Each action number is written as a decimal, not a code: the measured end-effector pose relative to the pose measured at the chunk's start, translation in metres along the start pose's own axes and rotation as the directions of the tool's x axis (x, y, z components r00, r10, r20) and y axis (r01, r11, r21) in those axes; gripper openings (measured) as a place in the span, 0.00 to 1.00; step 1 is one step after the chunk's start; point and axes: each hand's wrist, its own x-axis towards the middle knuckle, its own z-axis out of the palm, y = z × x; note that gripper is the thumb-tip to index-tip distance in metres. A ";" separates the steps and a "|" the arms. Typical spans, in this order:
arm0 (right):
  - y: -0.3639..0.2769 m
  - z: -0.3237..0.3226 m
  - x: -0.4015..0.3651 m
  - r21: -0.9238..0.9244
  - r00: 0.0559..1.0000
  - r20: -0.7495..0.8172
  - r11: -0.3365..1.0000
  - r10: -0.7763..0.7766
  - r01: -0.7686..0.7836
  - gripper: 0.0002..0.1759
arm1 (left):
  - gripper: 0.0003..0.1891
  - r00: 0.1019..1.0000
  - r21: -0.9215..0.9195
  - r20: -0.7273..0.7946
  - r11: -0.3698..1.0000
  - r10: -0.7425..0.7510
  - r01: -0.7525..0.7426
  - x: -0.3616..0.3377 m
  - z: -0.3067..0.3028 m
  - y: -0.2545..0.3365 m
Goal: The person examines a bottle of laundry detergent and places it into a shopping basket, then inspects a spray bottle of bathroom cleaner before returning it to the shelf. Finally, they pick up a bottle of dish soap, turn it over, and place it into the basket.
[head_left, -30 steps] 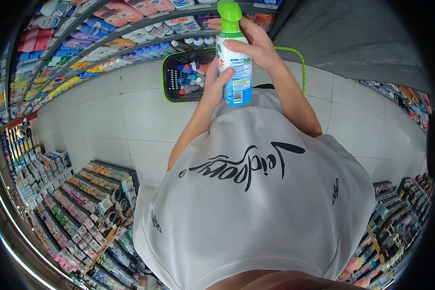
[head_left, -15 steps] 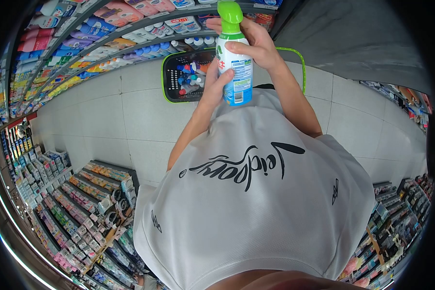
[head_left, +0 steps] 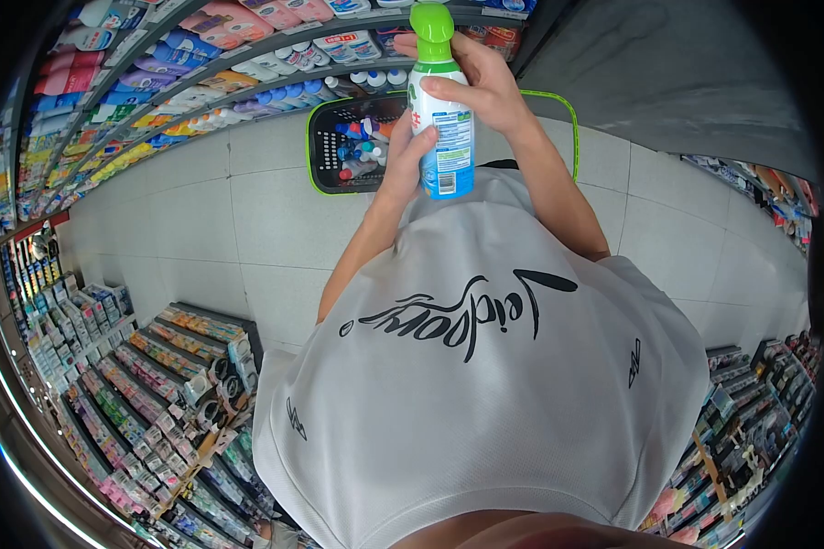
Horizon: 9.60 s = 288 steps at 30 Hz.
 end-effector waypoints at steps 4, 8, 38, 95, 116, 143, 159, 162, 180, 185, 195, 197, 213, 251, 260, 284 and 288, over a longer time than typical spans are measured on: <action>0.001 0.000 0.000 -0.020 1.000 -0.002 1.000 0.000 0.000 0.31 | 0.26 1.000 -0.010 -0.002 1.000 0.000 0.000 -0.001 0.003 0.002; 0.002 0.001 0.000 -0.015 1.000 -0.004 1.000 0.006 -0.006 0.31 | 0.25 1.000 -0.005 -0.017 1.000 0.002 -0.002 -0.002 0.004 0.003; 0.016 0.026 -0.020 0.377 0.801 -0.313 0.841 0.511 -0.389 0.09 | 0.45 0.979 0.864 -0.151 0.500 0.139 0.062 -0.017 0.004 0.020; 0.571 0.141 -0.074 -0.779 0.456 -0.432 -0.067 0.778 -0.623 0.25 | 0.26 0.782 0.580 -0.508 0.528 -0.361 0.620 0.003 -0.481 -0.303; 0.719 0.129 -0.117 -0.419 0.105 -0.725 -0.315 0.680 -0.851 0.34 | 0.19 0.515 0.300 -0.495 0.418 -0.700 0.857 -0.044 -0.551 -0.256; 0.390 -0.142 -0.247 -0.418 0.304 -0.820 -0.144 0.484 -0.897 0.16 | 0.15 0.644 0.540 -0.489 0.375 -0.589 0.753 -0.049 -0.417 -0.257; 0.382 -0.295 -0.410 -0.015 -0.108 -0.885 -0.258 0.454 -0.966 0.46 | 0.19 0.539 0.549 -0.276 0.330 -0.796 0.768 0.000 -0.277 -0.317; 0.393 -0.304 -0.413 0.109 -0.124 -0.774 -0.062 0.621 -0.992 0.31 | 0.19 0.581 0.644 -0.217 0.332 -0.784 0.689 0.009 -0.259 -0.328; 0.116 -0.145 -0.202 -0.510 0.539 -0.164 0.397 0.826 -0.763 0.26 | 0.25 0.657 0.513 0.380 0.740 -0.651 0.435 0.053 -0.095 -0.250; 0.106 -0.078 -0.129 -0.740 0.597 0.046 0.428 0.801 -0.518 0.29 | 0.19 0.721 0.430 0.288 0.757 -0.631 0.491 0.043 -0.044 -0.154; 0.108 -0.059 -0.079 -0.899 0.773 -0.070 0.297 0.630 -0.323 0.25 | 0.11 0.760 -0.014 -0.078 0.763 -0.645 0.646 0.008 -0.053 -0.141; 0.115 -0.058 -0.073 -0.916 0.815 -0.067 0.288 0.575 -0.278 0.29 | 0.11 0.743 -0.017 -0.113 0.749 -0.660 0.662 0.006 -0.050 -0.144; 0.176 -0.054 0.012 -0.669 0.253 0.497 0.181 0.830 0.721 0.11 | 0.25 0.862 0.547 -0.386 0.671 -0.328 0.501 -0.001 -0.063 -0.168; 0.310 0.273 0.223 -0.450 0.109 0.605 0.225 0.789 0.864 0.10 | 0.23 0.763 0.478 -0.645 0.796 0.032 0.370 -0.057 -0.362 -0.002; 0.352 0.371 0.286 -0.443 0.109 0.631 0.241 0.768 0.863 0.10 | 0.22 0.737 0.477 -0.675 0.788 0.044 0.389 -0.073 -0.459 0.070; 0.511 0.666 0.463 -0.416 0.060 0.745 0.393 0.665 0.820 0.11 | 0.27 0.689 0.611 -0.720 0.549 0.085 0.571 -0.145 -0.777 0.280; 0.542 0.745 0.468 -0.414 0.039 0.768 0.448 0.639 0.793 0.11 | 0.25 0.634 0.564 -0.772 0.511 0.046 0.649 -0.195 -0.842 0.311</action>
